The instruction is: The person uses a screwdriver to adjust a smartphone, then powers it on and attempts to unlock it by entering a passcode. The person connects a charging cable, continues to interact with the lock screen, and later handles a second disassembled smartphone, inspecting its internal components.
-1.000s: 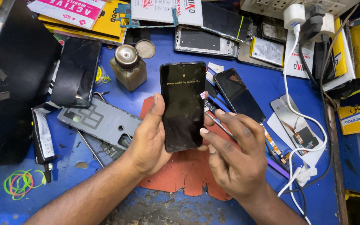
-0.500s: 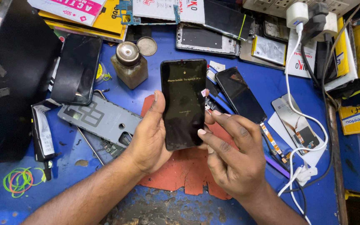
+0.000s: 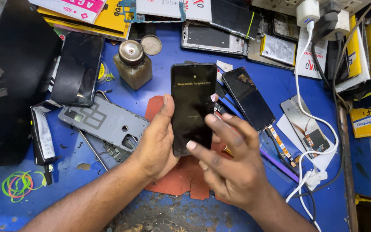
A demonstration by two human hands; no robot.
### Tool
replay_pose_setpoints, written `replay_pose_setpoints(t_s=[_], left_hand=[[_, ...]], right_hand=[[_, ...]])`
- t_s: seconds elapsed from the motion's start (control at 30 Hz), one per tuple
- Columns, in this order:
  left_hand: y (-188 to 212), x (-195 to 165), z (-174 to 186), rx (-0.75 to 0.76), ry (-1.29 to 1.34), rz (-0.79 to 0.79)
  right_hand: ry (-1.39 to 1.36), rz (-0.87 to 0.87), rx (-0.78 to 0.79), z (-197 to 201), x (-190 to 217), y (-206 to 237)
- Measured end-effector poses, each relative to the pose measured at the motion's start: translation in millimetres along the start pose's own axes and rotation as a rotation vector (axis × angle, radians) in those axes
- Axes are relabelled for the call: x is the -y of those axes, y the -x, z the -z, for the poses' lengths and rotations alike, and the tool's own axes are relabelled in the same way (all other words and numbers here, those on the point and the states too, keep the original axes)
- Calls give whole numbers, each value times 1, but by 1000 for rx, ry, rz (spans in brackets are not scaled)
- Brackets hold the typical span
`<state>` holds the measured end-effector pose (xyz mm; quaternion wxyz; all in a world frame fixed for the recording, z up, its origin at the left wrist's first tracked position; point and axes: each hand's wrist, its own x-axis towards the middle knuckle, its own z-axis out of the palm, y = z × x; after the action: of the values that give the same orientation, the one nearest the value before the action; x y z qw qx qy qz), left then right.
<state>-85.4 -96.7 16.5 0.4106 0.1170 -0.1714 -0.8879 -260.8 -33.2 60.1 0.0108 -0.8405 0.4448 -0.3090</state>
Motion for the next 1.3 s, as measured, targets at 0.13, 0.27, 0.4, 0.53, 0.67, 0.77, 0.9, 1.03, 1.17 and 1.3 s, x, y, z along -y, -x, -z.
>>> replay_pose_setpoints(t_s=[0.13,0.27,0.4,0.53,0.67,0.77,0.9,1.03,1.17,1.3], left_hand=[[1,-3,1,6,-17,-8],[0,-4,1,37,-17,-3],[-1,-3,0,23,8,-19],[-1,-2,1,3,15,-32],[-1,-3,2,53,-6,-38],[-1,-5,1,67,-70,-33],[0,-7,-3,13,-76,19],[0,-8,-5,32,-92,15],[0,-9,-5,40,-104,14],[1,-9,-5,51,-121,19]], right_hand=[[-3,50,66,-3,1,0],[-23,57,30,-3,0,0],[-7,47,56,-4,1,-1],[-20,46,33,-2,0,-1],[17,7,-24,4,-2,-2],[58,-59,-57,6,-2,-1],[78,-123,-103,8,-3,-1],[98,-141,-129,8,-4,-2],[97,-148,-135,7,-5,-2],[94,-152,-138,8,-5,-2]])
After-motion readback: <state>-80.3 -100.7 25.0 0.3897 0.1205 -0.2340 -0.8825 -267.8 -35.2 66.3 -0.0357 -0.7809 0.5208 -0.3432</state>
